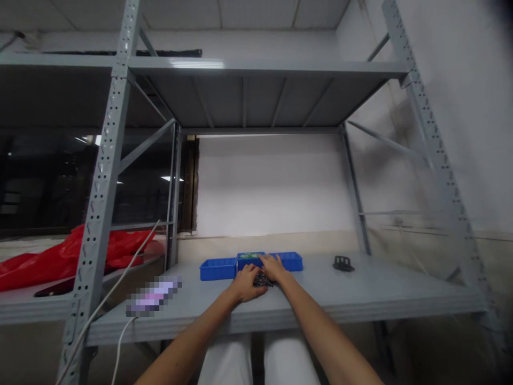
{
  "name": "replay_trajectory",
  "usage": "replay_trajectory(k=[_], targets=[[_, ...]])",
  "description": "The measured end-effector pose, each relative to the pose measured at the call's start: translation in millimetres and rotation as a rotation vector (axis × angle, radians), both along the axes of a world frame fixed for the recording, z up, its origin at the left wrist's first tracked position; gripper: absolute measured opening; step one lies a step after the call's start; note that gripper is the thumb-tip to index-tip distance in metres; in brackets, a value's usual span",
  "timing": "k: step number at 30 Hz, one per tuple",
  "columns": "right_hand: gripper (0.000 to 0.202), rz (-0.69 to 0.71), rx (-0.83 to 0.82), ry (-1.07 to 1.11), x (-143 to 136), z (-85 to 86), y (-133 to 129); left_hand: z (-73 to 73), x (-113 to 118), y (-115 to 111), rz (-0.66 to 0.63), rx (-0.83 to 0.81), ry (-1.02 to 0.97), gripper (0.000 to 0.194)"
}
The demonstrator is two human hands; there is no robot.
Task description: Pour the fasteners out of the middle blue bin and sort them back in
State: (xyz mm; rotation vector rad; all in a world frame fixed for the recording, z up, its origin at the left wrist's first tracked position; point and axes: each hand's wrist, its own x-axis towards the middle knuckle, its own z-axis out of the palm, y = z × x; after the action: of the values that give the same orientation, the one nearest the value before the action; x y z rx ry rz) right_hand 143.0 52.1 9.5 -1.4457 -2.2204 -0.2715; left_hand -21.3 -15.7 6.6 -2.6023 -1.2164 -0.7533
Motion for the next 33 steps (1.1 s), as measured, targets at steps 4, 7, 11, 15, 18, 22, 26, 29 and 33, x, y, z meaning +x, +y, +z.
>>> replay_trajectory(k=[4,7,11,15,18,22,26,29,33], targets=[[0.062,-0.002,-0.009,0.013,0,-0.6,1,-0.6,0,0,0.026,0.037,0.008,0.045],[0.063,0.004,-0.018,0.026,0,-0.7,3,0.1,0,0,0.038,0.059,0.012,0.04],[0.062,0.012,-0.024,0.058,2,-2.4,6,3.1,0,-4,0.049,0.039,0.005,0.036],[0.059,0.032,-0.002,0.095,5,-5.6,5,5.5,1,-8,0.061,-0.007,-0.003,0.039],[0.055,0.057,0.048,0.133,6,-4.0,-1,4.4,0,-10,0.106,0.019,0.003,0.046],[0.042,0.12,0.156,0.223,3,2.3,-14,0.0,-1,-5,0.197,-0.002,-0.008,0.063],[0.026,0.22,0.114,0.217,-3,1.9,-20,-2.8,-2,-1,0.236,-0.077,-0.009,0.07],[0.023,0.257,0.074,0.201,-4,-1.9,-19,-2.6,-2,-2,0.237,-0.078,-0.009,0.07],[0.025,0.26,0.065,0.193,-3,-4.2,-18,-1.7,-1,-5,0.259,-0.07,-0.012,0.069]])
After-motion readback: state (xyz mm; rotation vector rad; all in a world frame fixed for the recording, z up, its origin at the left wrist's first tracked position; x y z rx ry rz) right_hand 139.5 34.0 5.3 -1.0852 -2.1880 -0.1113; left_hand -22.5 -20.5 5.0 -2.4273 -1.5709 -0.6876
